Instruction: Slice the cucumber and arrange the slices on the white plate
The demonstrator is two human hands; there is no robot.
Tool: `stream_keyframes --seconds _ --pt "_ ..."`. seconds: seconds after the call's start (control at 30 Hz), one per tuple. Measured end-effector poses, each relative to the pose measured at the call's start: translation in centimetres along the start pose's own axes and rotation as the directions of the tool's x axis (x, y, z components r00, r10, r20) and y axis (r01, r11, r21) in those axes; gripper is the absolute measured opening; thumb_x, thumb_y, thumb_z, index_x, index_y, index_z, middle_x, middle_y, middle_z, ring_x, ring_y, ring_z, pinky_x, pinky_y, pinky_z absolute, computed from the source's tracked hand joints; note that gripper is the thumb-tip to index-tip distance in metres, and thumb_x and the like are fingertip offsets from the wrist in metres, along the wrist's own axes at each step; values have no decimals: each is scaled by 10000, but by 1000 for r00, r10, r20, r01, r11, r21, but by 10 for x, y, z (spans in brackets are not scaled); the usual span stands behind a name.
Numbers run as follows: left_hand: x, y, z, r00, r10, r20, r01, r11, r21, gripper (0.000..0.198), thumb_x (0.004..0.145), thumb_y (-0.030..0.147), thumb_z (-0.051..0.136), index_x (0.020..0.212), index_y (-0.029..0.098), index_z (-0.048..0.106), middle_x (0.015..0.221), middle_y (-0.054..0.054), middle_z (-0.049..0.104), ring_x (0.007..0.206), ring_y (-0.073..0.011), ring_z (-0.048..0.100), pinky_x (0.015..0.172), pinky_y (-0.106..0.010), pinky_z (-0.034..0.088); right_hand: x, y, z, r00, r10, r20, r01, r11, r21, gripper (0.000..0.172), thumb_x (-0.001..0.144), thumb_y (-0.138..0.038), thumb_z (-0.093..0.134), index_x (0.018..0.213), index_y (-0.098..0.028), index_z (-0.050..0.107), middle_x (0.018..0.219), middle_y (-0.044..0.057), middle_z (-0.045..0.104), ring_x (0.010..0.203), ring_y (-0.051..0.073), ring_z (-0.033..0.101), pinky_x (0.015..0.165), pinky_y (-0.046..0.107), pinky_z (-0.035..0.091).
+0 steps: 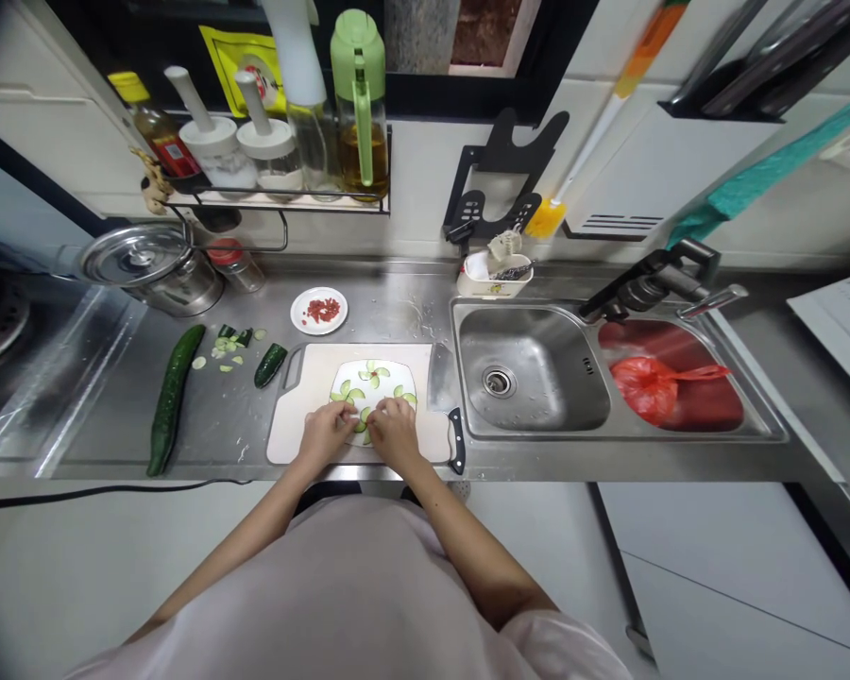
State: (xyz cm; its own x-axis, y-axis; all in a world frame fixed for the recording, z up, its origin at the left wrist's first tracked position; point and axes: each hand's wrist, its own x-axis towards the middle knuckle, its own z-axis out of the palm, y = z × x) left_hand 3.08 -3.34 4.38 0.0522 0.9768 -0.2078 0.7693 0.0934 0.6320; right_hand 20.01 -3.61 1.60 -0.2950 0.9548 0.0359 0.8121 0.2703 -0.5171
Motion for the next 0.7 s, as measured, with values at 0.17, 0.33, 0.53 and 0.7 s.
stream_keyframes --seconds 0.17,0.33,0.53,0.7 --pt "0 6 3 1000 -1 13 0 999 48 125 847 242 596 946 237 671 889 -23 699 944 -214 604 856 -344 344 1 -1 2 1000 -17 21 19 997 -74 143 891 -240 561 884 -236 704 1091 70 567 1092 251 391 923 401 274" --pt "2 8 10 999 -8 34 5 994 108 126 868 284 589 950 230 666 879 -34 696 947 -226 595 839 -347 330 1 0 3 999 -34 33 37 993 -114 159 898 -248 544 873 -238 701 1119 73 558 1097 256 388 914 403 262" --pt "2 9 15 999 1 36 -5 991 131 109 871 299 594 928 235 661 854 -33 682 929 -228 594 809 -332 313 1 1 1 999 -26 33 29 995 -91 150 885 -239 551 877 -237 701 1114 71 557 1112 258 386 932 409 257" --pt "2 10 13 999 -10 42 4 991 135 111 866 302 600 932 233 656 854 -27 679 924 -228 593 809 -335 307 2 2 -3 1000 2 7 -2 997 -75 130 873 -245 569 872 -229 698 1119 71 560 1117 258 384 954 417 245"
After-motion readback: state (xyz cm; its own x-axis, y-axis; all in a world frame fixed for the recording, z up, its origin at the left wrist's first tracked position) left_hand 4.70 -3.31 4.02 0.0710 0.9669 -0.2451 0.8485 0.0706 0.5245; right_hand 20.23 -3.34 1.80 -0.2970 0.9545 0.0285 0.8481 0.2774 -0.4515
